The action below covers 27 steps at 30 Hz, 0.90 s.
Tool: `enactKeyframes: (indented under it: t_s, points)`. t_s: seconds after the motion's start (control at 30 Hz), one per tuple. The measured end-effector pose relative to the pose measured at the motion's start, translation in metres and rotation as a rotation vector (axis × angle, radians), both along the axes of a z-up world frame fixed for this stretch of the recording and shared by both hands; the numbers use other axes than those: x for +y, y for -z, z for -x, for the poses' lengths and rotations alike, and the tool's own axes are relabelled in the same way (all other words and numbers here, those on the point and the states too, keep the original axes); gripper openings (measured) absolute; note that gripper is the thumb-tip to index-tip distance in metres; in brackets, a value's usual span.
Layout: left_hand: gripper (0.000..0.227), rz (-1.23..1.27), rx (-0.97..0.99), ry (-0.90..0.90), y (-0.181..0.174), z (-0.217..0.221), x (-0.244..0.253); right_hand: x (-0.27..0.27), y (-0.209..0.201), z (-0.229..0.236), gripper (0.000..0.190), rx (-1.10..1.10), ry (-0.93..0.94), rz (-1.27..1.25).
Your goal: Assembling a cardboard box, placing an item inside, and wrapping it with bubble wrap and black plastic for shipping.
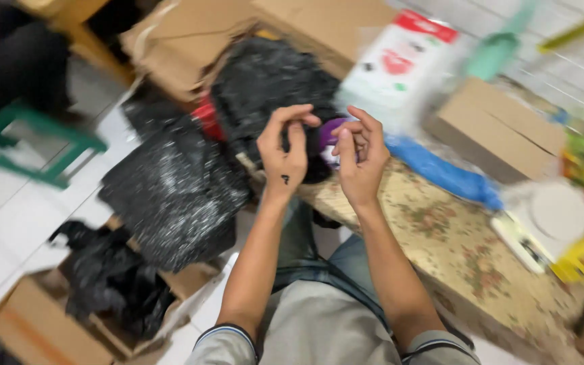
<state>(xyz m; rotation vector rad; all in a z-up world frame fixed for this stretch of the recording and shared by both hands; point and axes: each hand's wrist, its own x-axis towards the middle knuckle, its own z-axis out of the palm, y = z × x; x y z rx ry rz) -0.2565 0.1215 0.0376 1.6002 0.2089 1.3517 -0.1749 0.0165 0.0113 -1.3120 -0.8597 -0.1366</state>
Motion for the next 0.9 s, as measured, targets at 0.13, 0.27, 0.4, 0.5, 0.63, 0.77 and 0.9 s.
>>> enactKeyframes:
  t_s: [0.13,0.27,0.4,0.5,0.63,0.77,0.9]
  points:
    - [0.030,0.072,0.008,-0.189,0.037,0.058,0.043,0.051,0.008,0.043,0.030,-0.016,-0.171,0.029]
    - [0.027,0.206,0.145,-0.395,0.084,0.110,0.078,0.098,0.040,0.089,0.030,0.019,-0.309,0.090]
    - [0.024,0.354,0.219,-0.582,0.120,0.143,0.100,0.133,0.068,0.124,0.030,0.068,-0.443,0.176]
    - [0.024,0.338,0.303,-0.700,0.139,0.163,0.113,0.162,0.095,0.140,0.028,0.051,-0.477,0.254]
    - [0.023,0.283,0.386,-0.771,0.164,0.179,0.134,0.197,0.122,0.157,0.019,0.002,-0.440,0.296]
    - [0.026,0.257,0.569,-0.868,0.210,0.190,0.156,0.221,0.154,0.171,0.011,0.034,-0.412,0.319]
    - [0.070,0.364,1.065,-0.803,0.257,0.204,0.161,0.232,0.179,0.176,0.014,0.018,-0.463,0.408]
